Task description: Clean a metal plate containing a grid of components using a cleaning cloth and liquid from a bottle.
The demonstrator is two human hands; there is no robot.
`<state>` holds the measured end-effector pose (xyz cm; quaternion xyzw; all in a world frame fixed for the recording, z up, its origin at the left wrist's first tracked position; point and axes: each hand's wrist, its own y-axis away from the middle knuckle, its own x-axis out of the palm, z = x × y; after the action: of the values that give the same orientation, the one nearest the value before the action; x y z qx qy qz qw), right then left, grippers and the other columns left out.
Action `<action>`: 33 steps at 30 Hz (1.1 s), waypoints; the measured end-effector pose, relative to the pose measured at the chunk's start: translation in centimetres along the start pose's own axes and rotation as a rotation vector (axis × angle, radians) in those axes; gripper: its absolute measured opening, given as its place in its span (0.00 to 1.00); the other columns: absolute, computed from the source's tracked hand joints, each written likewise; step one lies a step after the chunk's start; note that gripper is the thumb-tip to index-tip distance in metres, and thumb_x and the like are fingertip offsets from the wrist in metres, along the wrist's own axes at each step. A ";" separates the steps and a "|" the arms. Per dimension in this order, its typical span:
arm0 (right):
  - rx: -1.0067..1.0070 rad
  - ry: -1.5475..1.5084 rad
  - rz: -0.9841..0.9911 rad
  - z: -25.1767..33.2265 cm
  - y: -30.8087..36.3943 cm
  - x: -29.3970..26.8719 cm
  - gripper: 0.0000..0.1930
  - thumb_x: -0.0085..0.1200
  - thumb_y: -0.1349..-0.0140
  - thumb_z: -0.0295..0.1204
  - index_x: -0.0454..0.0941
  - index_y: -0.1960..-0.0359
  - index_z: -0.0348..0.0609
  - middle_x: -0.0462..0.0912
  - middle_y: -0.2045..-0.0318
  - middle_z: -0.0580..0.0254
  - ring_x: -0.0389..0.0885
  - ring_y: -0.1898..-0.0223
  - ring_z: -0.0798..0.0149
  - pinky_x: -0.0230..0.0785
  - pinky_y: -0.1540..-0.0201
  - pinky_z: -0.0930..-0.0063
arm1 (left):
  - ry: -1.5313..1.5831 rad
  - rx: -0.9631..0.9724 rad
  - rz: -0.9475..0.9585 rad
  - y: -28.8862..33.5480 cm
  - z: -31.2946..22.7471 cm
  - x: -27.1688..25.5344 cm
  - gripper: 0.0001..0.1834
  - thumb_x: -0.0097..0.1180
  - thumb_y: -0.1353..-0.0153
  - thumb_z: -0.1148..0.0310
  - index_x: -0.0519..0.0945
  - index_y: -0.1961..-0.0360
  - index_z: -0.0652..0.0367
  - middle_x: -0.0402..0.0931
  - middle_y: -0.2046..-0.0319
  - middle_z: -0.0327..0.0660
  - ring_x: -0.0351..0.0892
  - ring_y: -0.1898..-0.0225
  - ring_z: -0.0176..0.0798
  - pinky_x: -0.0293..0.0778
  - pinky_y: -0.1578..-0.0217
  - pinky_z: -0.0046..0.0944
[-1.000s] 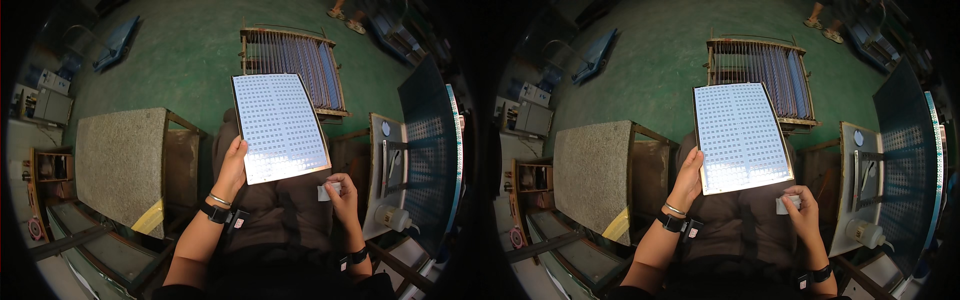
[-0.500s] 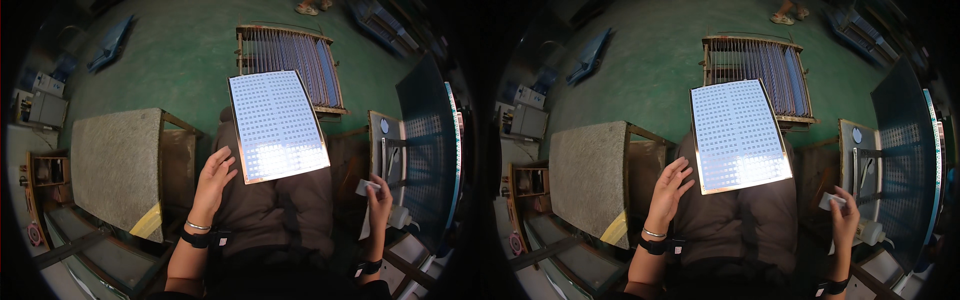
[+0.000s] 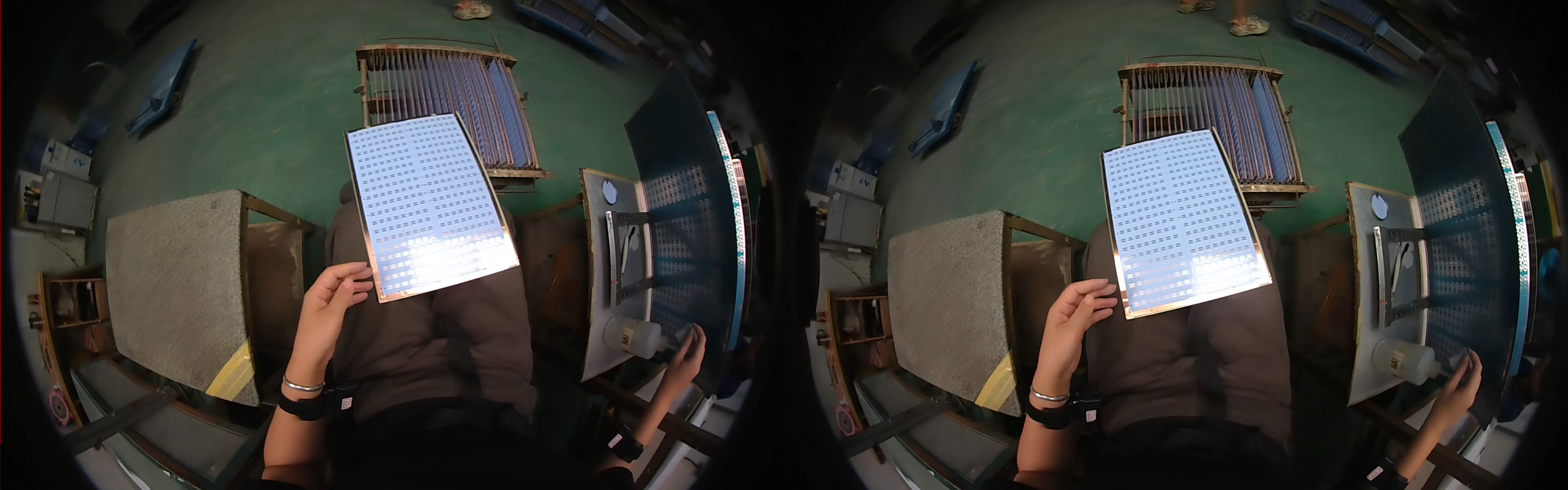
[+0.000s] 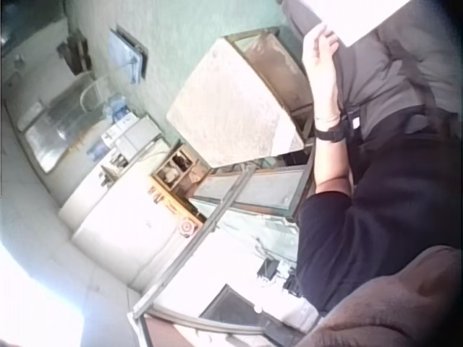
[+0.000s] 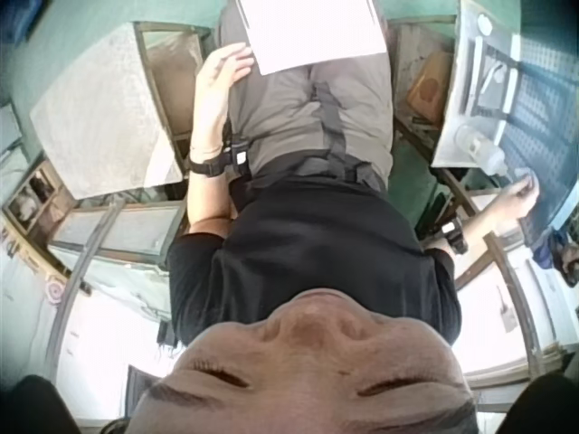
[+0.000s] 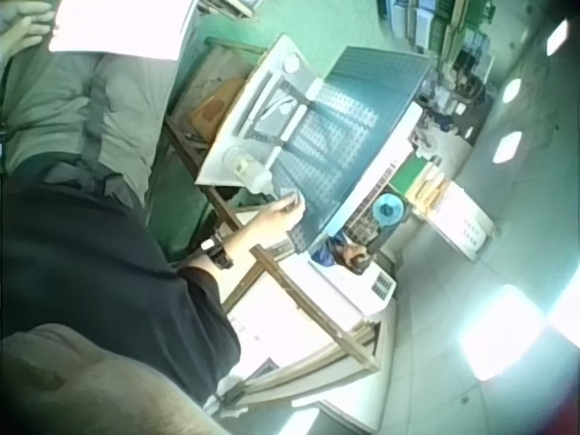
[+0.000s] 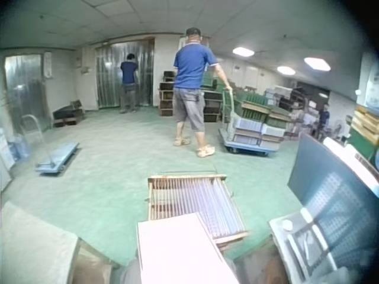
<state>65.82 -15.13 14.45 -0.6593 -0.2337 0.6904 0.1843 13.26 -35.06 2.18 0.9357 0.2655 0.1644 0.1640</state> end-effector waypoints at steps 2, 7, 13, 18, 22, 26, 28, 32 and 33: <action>0.031 -0.110 0.052 -0.4 0.6 1.4 0.10 0.47 0.33 0.29 0.74 0.55 0.37 0.80 0.61 0.53 0.79 0.59 0.63 0.69 0.55 0.73 | -0.010 0.008 -0.009 0.2 -0.1 0.1 0.15 0.43 0.32 0.69 0.72 0.49 0.64 0.75 0.52 0.46 0.76 0.53 0.37 0.73 0.51 0.36; 0.021 -0.101 0.094 -0.8 1.3 2.2 0.10 0.46 0.33 0.29 0.74 0.56 0.37 0.80 0.62 0.50 0.80 0.60 0.58 0.70 0.55 0.71 | -0.028 0.002 0.005 0.2 0.0 0.5 0.15 0.43 0.32 0.69 0.72 0.49 0.64 0.75 0.53 0.46 0.76 0.53 0.36 0.73 0.51 0.36; 0.035 -0.008 -0.006 -3.6 0.8 2.6 0.09 0.46 0.32 0.30 0.73 0.56 0.39 0.79 0.67 0.51 0.79 0.66 0.64 0.70 0.60 0.73 | -0.035 -0.004 0.015 0.1 0.5 0.3 0.15 0.43 0.32 0.69 0.72 0.49 0.65 0.76 0.54 0.46 0.76 0.54 0.36 0.72 0.51 0.35; 0.039 -0.048 0.062 0.3 0.1 2.0 0.08 0.47 0.34 0.28 0.74 0.56 0.40 0.80 0.70 0.55 0.76 0.74 0.67 0.68 0.69 0.76 | -0.054 0.049 0.110 0.3 -0.2 1.6 0.13 0.43 0.32 0.71 0.72 0.50 0.65 0.76 0.53 0.45 0.76 0.54 0.36 0.72 0.50 0.35; -0.173 -0.169 0.114 8.6 -1.0 -1.3 0.07 0.50 0.37 0.23 0.75 0.58 0.38 0.80 0.70 0.56 0.74 0.77 0.69 0.66 0.73 0.78 | -0.192 0.061 0.373 0.9 -0.8 3.3 0.15 0.46 0.36 0.76 0.73 0.49 0.65 0.75 0.51 0.44 0.75 0.50 0.36 0.69 0.47 0.35; -0.439 -0.456 0.146 15.9 -0.6 -2.7 0.08 0.49 0.42 0.17 0.76 0.61 0.36 0.81 0.68 0.53 0.80 0.72 0.59 0.70 0.67 0.73 | -0.340 0.234 0.649 1.2 -2.1 6.5 0.19 0.54 0.41 0.75 0.74 0.47 0.62 0.74 0.48 0.43 0.72 0.45 0.42 0.66 0.43 0.39; -0.594 -0.652 0.146 20.0 -0.1 -2.7 0.11 0.51 0.49 0.13 0.76 0.63 0.35 0.81 0.70 0.51 0.80 0.72 0.55 0.71 0.67 0.71 | -0.330 0.446 0.629 1.5 -2.3 8.3 0.25 0.59 0.44 0.72 0.71 0.43 0.60 0.69 0.43 0.45 0.66 0.39 0.47 0.62 0.40 0.43; -0.833 -0.902 0.199 27.9 0.6 -3.6 0.17 0.54 0.56 0.13 0.77 0.62 0.39 0.78 0.77 0.60 0.73 0.81 0.61 0.65 0.78 0.72 | -0.553 0.696 0.543 2.2 -3.6 9.3 0.41 0.66 0.51 0.65 0.60 0.36 0.58 0.57 0.36 0.48 0.55 0.34 0.54 0.55 0.36 0.49; -0.904 -0.954 0.216 29.4 0.7 -3.7 0.17 0.56 0.57 0.16 0.78 0.61 0.39 0.76 0.79 0.63 0.71 0.83 0.63 0.63 0.80 0.73 | -0.583 0.728 0.453 2.2 -3.5 9.2 0.42 0.67 0.51 0.65 0.60 0.37 0.59 0.58 0.37 0.48 0.57 0.36 0.55 0.56 0.37 0.49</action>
<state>36.77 -20.10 17.75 -0.3137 -0.4888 0.7552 -0.3038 20.24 -30.97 8.19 0.9731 0.0396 -0.1746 -0.1448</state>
